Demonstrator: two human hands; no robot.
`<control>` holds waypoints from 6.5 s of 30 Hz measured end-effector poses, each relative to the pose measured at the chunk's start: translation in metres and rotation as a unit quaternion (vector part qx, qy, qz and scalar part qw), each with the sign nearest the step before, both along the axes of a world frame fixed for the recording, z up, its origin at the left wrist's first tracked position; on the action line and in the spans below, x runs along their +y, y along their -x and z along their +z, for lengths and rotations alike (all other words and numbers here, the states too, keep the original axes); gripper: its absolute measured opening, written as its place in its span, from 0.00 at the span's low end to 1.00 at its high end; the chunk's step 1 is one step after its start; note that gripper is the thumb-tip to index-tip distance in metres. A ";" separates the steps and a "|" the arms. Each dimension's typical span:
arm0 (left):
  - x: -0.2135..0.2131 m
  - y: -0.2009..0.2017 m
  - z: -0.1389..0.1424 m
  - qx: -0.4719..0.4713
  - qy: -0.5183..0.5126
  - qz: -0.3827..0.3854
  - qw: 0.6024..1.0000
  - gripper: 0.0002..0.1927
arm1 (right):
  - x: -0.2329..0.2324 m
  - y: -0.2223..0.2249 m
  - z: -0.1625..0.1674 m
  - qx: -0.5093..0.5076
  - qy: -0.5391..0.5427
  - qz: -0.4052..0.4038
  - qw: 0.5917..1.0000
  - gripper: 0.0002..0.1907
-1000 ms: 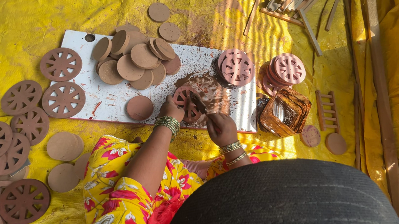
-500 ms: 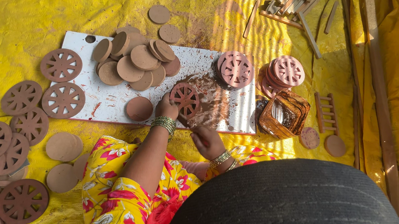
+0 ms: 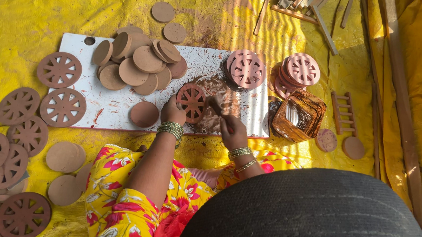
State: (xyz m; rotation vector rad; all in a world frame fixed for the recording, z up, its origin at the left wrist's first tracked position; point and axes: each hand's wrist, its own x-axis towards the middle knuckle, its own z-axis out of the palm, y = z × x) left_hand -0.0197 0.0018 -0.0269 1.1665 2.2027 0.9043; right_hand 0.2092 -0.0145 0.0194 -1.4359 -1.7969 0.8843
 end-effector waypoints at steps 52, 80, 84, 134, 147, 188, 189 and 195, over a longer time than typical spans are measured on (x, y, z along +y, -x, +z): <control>0.004 -0.003 0.000 -0.140 -0.100 0.073 0.982 0.21 | -0.006 -0.009 0.026 -0.015 -0.039 0.200 0.979 0.10; 0.000 -0.002 0.005 -0.081 -0.070 0.068 0.992 0.20 | -0.007 0.000 0.014 0.019 -0.117 0.226 0.967 0.08; 0.000 -0.001 0.007 -0.083 -0.076 0.083 0.990 0.20 | -0.001 -0.003 0.013 0.019 -0.096 0.183 0.978 0.09; -0.002 0.000 0.011 -0.076 -0.118 0.083 0.987 0.15 | 0.002 0.002 0.026 0.013 -0.009 0.145 0.989 0.10; -0.004 -0.004 0.012 -0.029 -0.097 0.080 0.992 0.16 | -0.001 0.005 0.039 -0.077 -0.061 0.135 0.986 0.09; -0.004 0.002 0.009 -0.049 -0.112 0.076 0.990 0.15 | 0.003 0.002 0.028 -0.042 -0.085 0.194 0.976 0.08; -0.004 0.000 0.008 -0.042 -0.115 0.075 0.990 0.15 | 0.002 0.004 0.027 -0.027 -0.081 0.217 0.972 0.08; -0.002 -0.003 0.011 -0.026 -0.127 0.081 0.988 0.16 | -0.007 0.021 0.026 -0.035 -0.156 0.223 0.962 0.08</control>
